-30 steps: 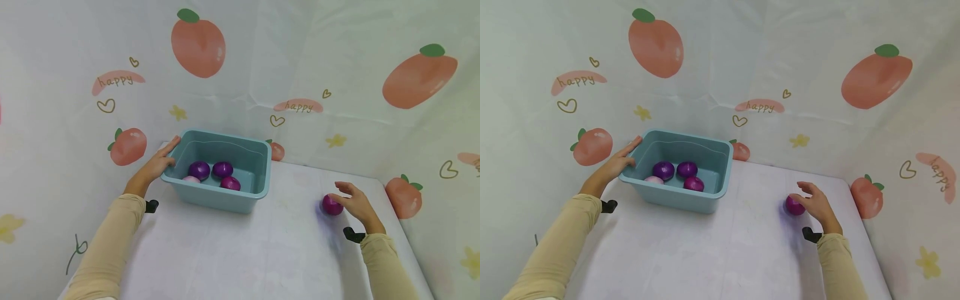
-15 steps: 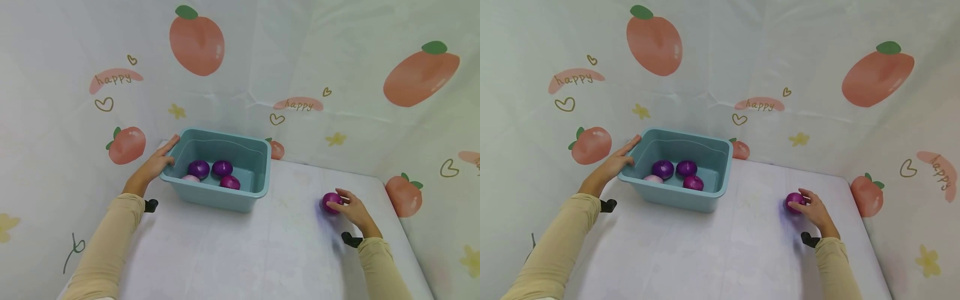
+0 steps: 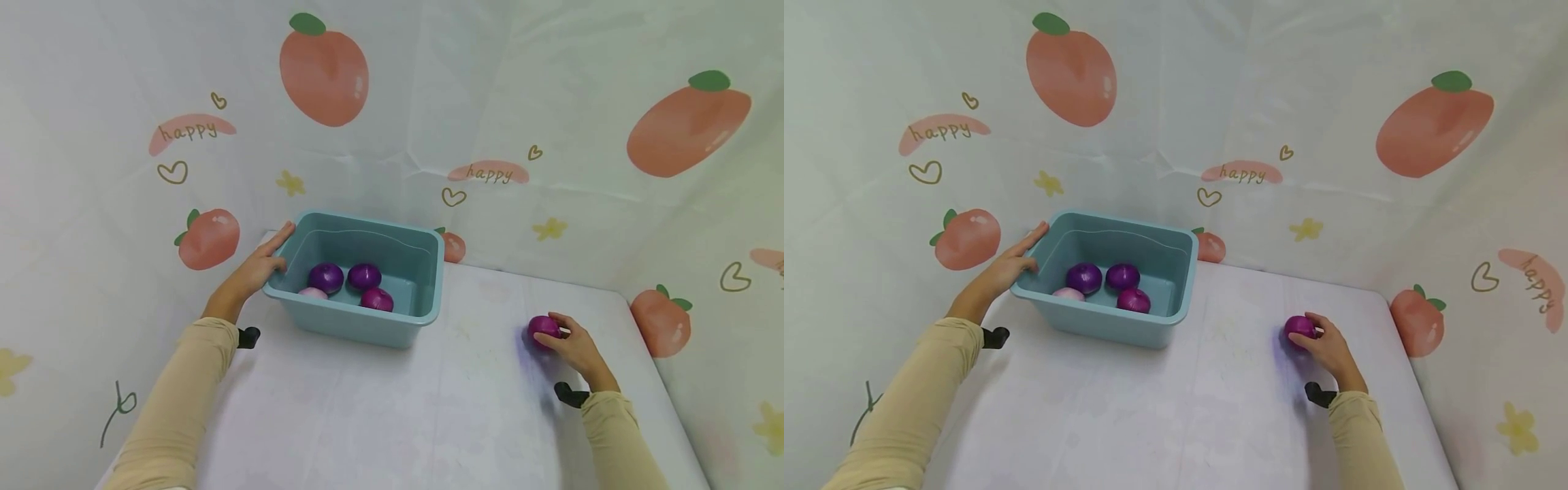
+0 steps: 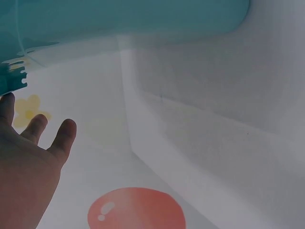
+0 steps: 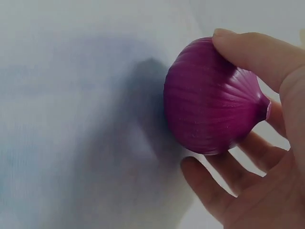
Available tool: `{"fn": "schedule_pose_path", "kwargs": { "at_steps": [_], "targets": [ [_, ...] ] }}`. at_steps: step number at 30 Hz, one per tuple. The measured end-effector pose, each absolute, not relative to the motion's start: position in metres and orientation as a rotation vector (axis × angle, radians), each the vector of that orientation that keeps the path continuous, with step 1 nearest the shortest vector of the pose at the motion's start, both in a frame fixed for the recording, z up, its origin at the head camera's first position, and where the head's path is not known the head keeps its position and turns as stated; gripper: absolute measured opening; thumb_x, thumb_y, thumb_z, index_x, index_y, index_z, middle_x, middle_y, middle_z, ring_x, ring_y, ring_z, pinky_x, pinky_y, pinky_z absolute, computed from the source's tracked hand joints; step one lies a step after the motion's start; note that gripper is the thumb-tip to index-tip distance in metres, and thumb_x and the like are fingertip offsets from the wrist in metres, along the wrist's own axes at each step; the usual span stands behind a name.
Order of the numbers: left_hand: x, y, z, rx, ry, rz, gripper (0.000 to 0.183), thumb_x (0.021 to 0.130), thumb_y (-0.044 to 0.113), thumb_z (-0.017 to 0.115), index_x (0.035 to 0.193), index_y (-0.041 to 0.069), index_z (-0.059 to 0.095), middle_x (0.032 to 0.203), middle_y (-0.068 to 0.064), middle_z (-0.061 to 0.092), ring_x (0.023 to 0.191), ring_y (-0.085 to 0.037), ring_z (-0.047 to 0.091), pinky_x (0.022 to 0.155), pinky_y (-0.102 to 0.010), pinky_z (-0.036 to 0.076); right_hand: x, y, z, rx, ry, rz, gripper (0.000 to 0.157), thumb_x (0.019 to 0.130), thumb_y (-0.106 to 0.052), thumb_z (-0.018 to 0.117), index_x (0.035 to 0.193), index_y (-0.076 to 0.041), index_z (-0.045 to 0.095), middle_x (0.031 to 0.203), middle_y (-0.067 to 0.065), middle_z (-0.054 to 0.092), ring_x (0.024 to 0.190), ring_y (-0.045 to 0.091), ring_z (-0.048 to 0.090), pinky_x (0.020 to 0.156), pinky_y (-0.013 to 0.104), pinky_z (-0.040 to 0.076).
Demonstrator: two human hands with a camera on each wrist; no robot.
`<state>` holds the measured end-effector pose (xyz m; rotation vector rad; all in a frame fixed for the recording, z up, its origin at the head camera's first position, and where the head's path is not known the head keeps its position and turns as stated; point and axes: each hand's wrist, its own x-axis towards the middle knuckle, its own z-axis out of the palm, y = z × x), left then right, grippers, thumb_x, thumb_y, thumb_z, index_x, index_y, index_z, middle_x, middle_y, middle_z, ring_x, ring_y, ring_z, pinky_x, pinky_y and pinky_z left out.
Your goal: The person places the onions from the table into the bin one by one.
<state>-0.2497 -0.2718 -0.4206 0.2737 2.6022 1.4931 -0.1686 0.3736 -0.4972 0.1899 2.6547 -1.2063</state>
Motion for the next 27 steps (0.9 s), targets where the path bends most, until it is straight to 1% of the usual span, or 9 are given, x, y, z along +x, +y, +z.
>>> {"fn": "schedule_pose_path", "kwargs": {
  "at_steps": [2, 5, 8, 11, 13, 17, 20, 23, 27],
  "targets": [
    [-0.249, -0.271, -0.419, 0.269, 2.601, 1.49, 0.089, 0.085, -0.003, 0.046, 0.165, 0.023, 0.014, 0.174, 0.002, -0.002, 0.161, -0.039, -0.007, 0.122, -0.073, 0.005, -0.169, 0.371, -0.494, 0.18, 2.655, -1.253, 0.087, 0.094, -0.045, 0.068, 0.159, -0.002, 0.028, 0.158, 0.032, 0.034, 0.14, 0.052, 0.04, 0.109, 0.06, 0.041],
    [-0.244, -0.268, -0.411, 0.26, 2.58, 1.492, 0.089, 0.085, -0.005, 0.045, 0.165, 0.019, 0.014, 0.174, -0.001, -0.003, 0.16, -0.041, -0.008, 0.121, -0.074, 0.005, -0.172, 0.365, -0.486, 0.135, 2.689, -1.299, 0.083, 0.095, -0.043, 0.068, 0.158, -0.003, 0.032, 0.155, 0.029, 0.04, 0.135, 0.044, 0.05, 0.101, 0.033, 0.048],
    [-0.236, -0.263, -0.396, 0.248, 2.555, 1.495, 0.088, 0.085, -0.006, 0.044, 0.164, 0.016, 0.014, 0.174, -0.004, -0.003, 0.159, -0.043, -0.009, 0.121, -0.074, 0.004, -0.176, 0.358, -0.474, 0.089, 2.744, -1.323, 0.079, 0.096, -0.042, 0.068, 0.157, -0.003, 0.035, 0.153, 0.028, 0.045, 0.121, 0.018, 0.062, 0.086, 0.012, 0.046],
    [-0.228, -0.257, -0.384, 0.249, 2.541, 1.501, 0.087, 0.085, -0.007, 0.045, 0.164, 0.012, 0.014, 0.174, -0.007, -0.003, 0.159, -0.044, -0.008, 0.121, -0.075, 0.004, -0.18, 0.35, -0.458, 0.066, 2.759, -1.382, 0.078, 0.096, -0.041, 0.068, 0.157, -0.005, 0.036, 0.153, 0.026, 0.046, 0.106, -0.009, 0.057, 0.082, 0.007, 0.045],
    [-0.226, -0.256, -0.382, 0.251, 2.538, 1.503, 0.087, 0.085, -0.007, 0.045, 0.164, 0.011, 0.014, 0.173, -0.008, -0.002, 0.159, -0.044, -0.008, 0.121, -0.074, 0.004, -0.182, 0.343, -0.446, 0.07, 2.755, -1.433, 0.077, 0.096, -0.042, 0.067, 0.158, -0.008, 0.035, 0.154, 0.024, 0.046, 0.1, -0.019, 0.052, 0.084, 0.008, 0.044],
    [-0.234, -0.26, -0.395, 0.252, 2.543, 1.512, 0.089, 0.084, -0.007, 0.045, 0.164, 0.014, 0.014, 0.174, -0.006, -0.003, 0.159, -0.043, -0.008, 0.121, -0.074, 0.004, -0.186, 0.328, -0.42, 0.046, 2.758, -1.526, 0.074, 0.097, -0.04, 0.066, 0.157, -0.009, 0.036, 0.149, 0.016, 0.051, 0.102, -0.019, 0.054, 0.087, 0.009, 0.045],
    [-0.243, -0.266, -0.409, 0.251, 2.561, 1.503, 0.09, 0.084, -0.005, 0.045, 0.165, 0.019, 0.013, 0.174, 0.0, -0.003, 0.16, -0.041, -0.008, 0.121, -0.074, 0.005, -0.192, 0.315, -0.402, -0.033, 2.759, -1.607, 0.07, 0.097, -0.035, 0.067, 0.155, -0.009, 0.038, 0.139, 0.003, 0.056, 0.106, -0.013, 0.057, 0.088, 0.008, 0.046],
    [-0.249, -0.27, -0.418, 0.259, 2.577, 1.502, 0.09, 0.085, -0.003, 0.046, 0.165, 0.023, 0.014, 0.174, 0.004, -0.002, 0.161, -0.039, -0.007, 0.122, -0.072, 0.006, -0.2, 0.301, -0.385, -0.131, 2.739, -1.707, 0.066, 0.096, -0.029, 0.069, 0.153, -0.009, 0.042, 0.13, -0.012, 0.055, 0.11, -0.008, 0.058, 0.088, 0.007, 0.047],
    [-0.25, -0.272, -0.421, 0.264, 2.584, 1.51, 0.091, 0.084, -0.001, 0.047, 0.165, 0.024, 0.014, 0.174, 0.004, -0.001, 0.161, -0.038, -0.006, 0.122, -0.072, 0.007, -0.212, 0.279, -0.363, -0.244, 2.701, -1.845, 0.061, 0.094, -0.02, 0.073, 0.149, -0.01, 0.049, 0.128, -0.016, 0.055, 0.112, -0.002, 0.058, 0.087, 0.008, 0.05]
  ]
}}
